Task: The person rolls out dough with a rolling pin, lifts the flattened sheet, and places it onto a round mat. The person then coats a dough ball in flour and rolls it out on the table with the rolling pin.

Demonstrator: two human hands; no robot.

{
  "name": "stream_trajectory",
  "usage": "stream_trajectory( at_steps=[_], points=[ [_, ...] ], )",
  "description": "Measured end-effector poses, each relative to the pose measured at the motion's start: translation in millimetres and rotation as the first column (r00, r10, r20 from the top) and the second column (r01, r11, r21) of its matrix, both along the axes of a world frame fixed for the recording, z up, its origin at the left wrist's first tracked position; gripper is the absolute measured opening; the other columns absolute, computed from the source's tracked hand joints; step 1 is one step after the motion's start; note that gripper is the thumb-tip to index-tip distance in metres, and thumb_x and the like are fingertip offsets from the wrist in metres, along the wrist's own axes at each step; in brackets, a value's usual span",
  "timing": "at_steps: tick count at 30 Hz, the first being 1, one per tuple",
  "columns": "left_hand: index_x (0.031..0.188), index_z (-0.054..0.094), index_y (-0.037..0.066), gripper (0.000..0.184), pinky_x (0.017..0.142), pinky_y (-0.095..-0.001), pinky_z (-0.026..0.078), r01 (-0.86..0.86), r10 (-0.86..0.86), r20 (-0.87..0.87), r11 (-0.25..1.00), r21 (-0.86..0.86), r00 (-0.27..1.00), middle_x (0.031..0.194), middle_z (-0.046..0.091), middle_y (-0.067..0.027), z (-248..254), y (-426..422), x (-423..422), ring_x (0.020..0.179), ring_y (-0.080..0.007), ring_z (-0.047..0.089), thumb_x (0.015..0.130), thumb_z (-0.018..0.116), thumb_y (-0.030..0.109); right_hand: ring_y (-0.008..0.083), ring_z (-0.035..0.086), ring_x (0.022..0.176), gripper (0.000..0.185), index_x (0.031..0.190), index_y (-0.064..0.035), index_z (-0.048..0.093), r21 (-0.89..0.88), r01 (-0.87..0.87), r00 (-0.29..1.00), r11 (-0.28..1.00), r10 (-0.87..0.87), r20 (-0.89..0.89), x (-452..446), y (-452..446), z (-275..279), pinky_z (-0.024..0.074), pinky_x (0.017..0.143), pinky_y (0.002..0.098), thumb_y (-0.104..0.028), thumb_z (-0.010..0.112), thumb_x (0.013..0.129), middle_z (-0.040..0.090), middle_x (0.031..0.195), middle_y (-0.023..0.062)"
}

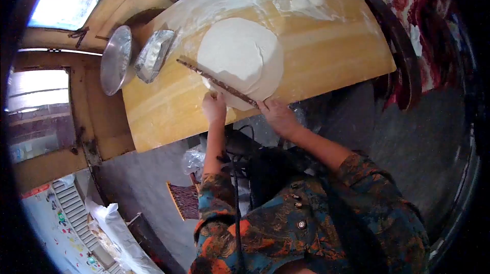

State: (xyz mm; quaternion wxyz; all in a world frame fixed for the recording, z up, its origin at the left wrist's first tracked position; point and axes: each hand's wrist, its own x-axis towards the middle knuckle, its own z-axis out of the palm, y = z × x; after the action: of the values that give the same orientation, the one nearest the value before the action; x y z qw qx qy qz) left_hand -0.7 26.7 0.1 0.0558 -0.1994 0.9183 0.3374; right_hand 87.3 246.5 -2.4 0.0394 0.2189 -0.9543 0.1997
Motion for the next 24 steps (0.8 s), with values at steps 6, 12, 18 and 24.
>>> stream_trajectory(
  at_steps=[6, 12, 18, 24],
  points=[
    [0.103, 0.064, 0.003, 0.025, 0.086, -0.0409, 0.047, 0.386, -0.33, -0.431, 0.921, 0.048, 0.84, 0.106, 0.062, -0.0177, -0.6, 15.7, -8.0, 0.104, -0.0368, 0.058, 0.079, 0.058, 0.001, 0.0297, 0.057, 0.094, 0.044, 0.126, 0.0003, 0.05, -0.042, -0.065, 0.997, 0.997, 0.066, 0.026, -8.4, 4.0, 5.5, 0.0497, 0.08, 0.0416, -0.012, 0.049, 0.084, 0.057, 0.101, 0.0133],
    [0.128, 0.056, 0.018, 0.045, 0.105, -0.0543, 0.026, 0.508, -0.697, -0.095, 0.601, -0.617, 0.71, 0.138, 0.049, -0.0087, 0.2, -21.7, 19.0, 0.134, -0.0338, 0.036, 0.084, 0.063, 0.024, 0.0306, 0.057, 0.093, 0.043, 0.124, -0.0004, 0.05, -0.105, -0.193, 0.974, 0.976, 0.204, 0.102, -13.7, 11.5, 3.6, 0.0499, 0.075, 0.0416, -0.015, 0.052, 0.084, 0.057, 0.101, 0.0131],
    [0.141, 0.039, 0.01, 0.055, 0.111, -0.0529, 0.019, 0.616, -0.736, -0.041, 0.595, -0.516, 0.676, 0.148, 0.036, -0.0136, 8.5, 13.6, -17.6, 0.138, -0.0347, 0.031, 0.089, 0.056, 0.02, 0.0321, 0.053, 0.101, 0.042, 0.122, -0.0016, 0.052, -0.316, -0.065, 0.996, 0.946, 0.083, 0.043, -41.4, 10.4, 22.1, 0.0447, 0.086, 0.0446, -0.017, 0.054, 0.084, 0.056, 0.104, 0.0126],
    [0.129, 0.051, 0.002, 0.04, 0.108, -0.039, 0.03, 0.529, -0.33, -0.501, 0.782, 0.329, 0.8, 0.132, 0.052, -0.0131, 10.6, 63.3, -137.4, 0.124, -0.0281, 0.047, 0.092, 0.055, 0.016, 0.031, 0.052, 0.107, 0.046, 0.12, -0.0023, 0.054, -0.078, 0.163, 0.987, 0.984, -0.161, 0.029, -120.7, -6.5, 8.6, 0.0411, 0.095, 0.0429, -0.016, 0.063, 0.077, 0.055, 0.111, 0.0132]
  ],
)
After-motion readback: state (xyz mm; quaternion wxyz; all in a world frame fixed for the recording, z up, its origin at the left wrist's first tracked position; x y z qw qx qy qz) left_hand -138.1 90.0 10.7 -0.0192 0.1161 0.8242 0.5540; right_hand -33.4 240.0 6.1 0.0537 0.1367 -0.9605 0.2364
